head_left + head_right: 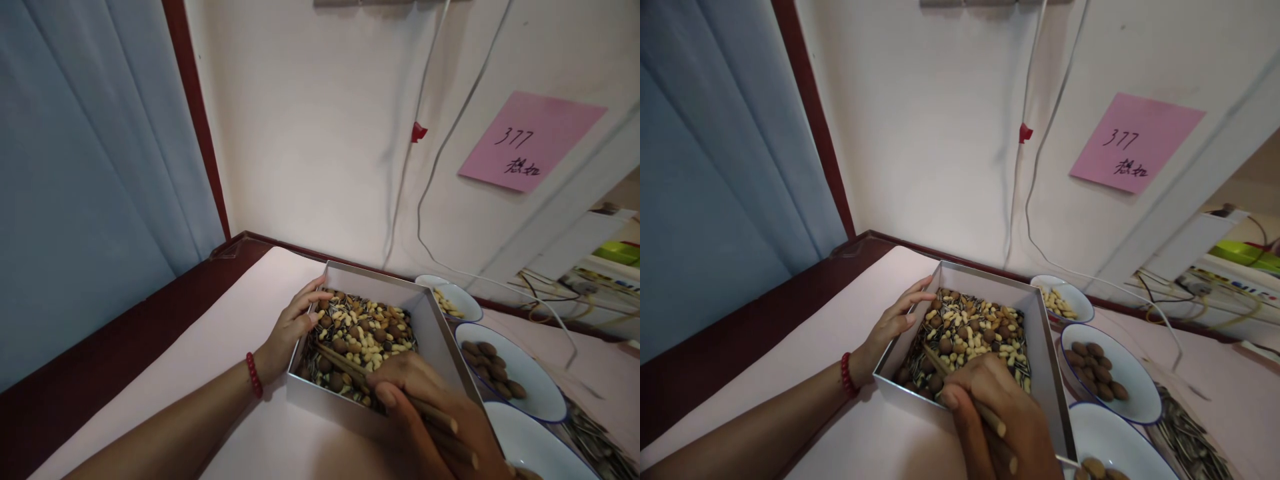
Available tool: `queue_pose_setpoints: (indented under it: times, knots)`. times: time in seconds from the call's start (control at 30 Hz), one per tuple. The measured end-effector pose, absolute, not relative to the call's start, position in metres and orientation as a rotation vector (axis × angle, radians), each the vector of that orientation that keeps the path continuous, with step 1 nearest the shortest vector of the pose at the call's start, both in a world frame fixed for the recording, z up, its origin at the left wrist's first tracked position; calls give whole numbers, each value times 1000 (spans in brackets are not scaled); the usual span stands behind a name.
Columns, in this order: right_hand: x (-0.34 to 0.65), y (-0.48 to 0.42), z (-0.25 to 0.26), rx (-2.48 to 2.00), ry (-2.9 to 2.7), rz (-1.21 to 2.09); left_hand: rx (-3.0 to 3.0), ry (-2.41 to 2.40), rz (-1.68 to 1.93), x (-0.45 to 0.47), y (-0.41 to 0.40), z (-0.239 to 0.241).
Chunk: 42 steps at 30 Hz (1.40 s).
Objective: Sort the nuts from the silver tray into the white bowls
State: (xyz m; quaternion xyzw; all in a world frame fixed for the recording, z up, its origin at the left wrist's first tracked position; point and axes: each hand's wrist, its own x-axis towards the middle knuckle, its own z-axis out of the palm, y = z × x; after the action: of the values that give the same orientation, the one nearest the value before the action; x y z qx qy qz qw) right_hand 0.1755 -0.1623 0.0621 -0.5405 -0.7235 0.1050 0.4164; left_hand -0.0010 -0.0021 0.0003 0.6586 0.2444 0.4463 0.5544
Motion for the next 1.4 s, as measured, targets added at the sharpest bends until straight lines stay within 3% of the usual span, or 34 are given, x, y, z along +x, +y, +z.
queue_pose_setpoints:
  times: [1.4]
  knots:
    - [176, -165, 68, -1361, -1784, 279, 1563, 588, 1053, -1, -3, 1]
